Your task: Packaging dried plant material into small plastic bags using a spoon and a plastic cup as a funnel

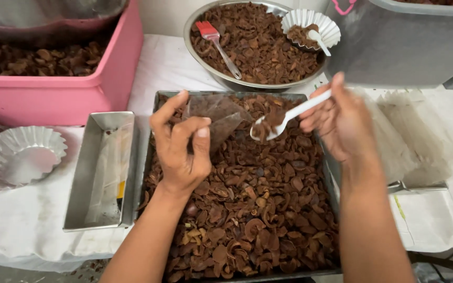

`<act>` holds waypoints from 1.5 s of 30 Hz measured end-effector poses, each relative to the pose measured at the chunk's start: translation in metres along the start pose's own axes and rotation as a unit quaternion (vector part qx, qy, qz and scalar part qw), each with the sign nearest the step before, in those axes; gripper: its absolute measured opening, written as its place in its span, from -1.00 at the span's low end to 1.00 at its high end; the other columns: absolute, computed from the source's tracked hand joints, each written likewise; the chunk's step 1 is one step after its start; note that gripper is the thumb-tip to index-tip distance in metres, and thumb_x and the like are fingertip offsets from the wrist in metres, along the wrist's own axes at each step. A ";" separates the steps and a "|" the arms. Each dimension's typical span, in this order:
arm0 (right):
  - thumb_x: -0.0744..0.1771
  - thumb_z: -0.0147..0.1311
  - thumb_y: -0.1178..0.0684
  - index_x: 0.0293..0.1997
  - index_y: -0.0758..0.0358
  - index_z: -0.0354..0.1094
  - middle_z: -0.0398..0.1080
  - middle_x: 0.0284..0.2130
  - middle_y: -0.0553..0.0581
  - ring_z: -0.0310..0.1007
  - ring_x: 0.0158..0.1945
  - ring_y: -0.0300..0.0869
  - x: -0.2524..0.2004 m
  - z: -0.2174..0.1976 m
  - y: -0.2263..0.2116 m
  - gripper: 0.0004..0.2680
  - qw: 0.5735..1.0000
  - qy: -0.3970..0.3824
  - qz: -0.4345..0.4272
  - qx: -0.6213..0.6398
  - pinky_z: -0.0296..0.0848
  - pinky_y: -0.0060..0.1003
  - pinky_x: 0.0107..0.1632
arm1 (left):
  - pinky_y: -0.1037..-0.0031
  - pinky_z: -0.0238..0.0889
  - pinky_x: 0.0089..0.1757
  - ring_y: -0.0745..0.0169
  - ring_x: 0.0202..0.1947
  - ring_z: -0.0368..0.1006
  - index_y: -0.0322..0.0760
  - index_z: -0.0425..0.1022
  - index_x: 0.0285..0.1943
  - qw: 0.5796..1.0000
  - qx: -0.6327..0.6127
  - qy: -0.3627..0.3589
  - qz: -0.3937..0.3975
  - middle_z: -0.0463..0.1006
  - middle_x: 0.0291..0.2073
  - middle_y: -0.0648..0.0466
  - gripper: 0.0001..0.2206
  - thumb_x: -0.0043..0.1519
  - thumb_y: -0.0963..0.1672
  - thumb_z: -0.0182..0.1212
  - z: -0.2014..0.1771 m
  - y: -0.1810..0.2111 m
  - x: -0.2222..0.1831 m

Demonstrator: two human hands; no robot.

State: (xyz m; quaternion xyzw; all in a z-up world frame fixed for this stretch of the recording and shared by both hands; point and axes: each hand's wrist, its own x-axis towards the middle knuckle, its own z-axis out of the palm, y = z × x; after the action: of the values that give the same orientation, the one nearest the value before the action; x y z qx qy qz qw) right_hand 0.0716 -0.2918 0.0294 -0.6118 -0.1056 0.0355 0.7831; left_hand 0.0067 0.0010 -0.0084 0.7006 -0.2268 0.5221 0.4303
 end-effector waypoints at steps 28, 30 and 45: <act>0.53 -0.36 0.13 -0.17 0.29 0.38 0.44 -0.52 0.23 0.38 -0.56 -0.13 -0.019 0.031 -0.018 -0.72 0.885 0.098 0.148 -0.430 0.46 -0.32 -0.45 | 0.34 0.47 0.03 -0.08 0.15 0.42 -0.43 0.50 -0.06 0.999 0.024 0.020 -0.011 0.29 0.22 -0.27 -0.83 0.42 -0.17 0.03 -0.004 0.004 0.004; 0.51 -0.30 0.07 -0.25 0.36 0.39 0.42 -0.62 0.32 0.39 -0.67 -0.08 -0.015 0.028 0.006 -0.70 0.909 0.062 0.139 -0.388 0.40 -0.27 -0.59 | 0.22 0.36 0.14 -0.10 0.20 0.37 -0.30 0.48 -0.06 1.000 0.025 0.011 -0.011 0.28 0.25 -0.14 -0.86 0.43 -0.14 0.02 -0.004 -0.002 0.002; 0.48 -0.25 -0.15 -0.18 0.41 0.35 0.44 -0.58 0.43 0.52 -0.64 0.05 0.007 0.002 0.074 -0.63 0.961 0.010 0.199 -0.192 0.54 -0.16 -0.58 | 0.14 0.24 0.25 -0.15 0.27 0.32 -0.20 0.45 -0.04 1.000 0.019 0.008 -0.008 0.25 0.27 -0.04 -0.89 0.45 -0.15 0.00 -0.001 -0.008 -0.004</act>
State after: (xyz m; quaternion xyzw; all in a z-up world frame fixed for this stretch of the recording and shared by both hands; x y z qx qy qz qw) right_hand 0.0830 -0.2700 -0.0409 -0.7600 0.0218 0.1636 0.6287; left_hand 0.0104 0.0056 -0.0147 0.7062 -0.2075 0.5283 0.4232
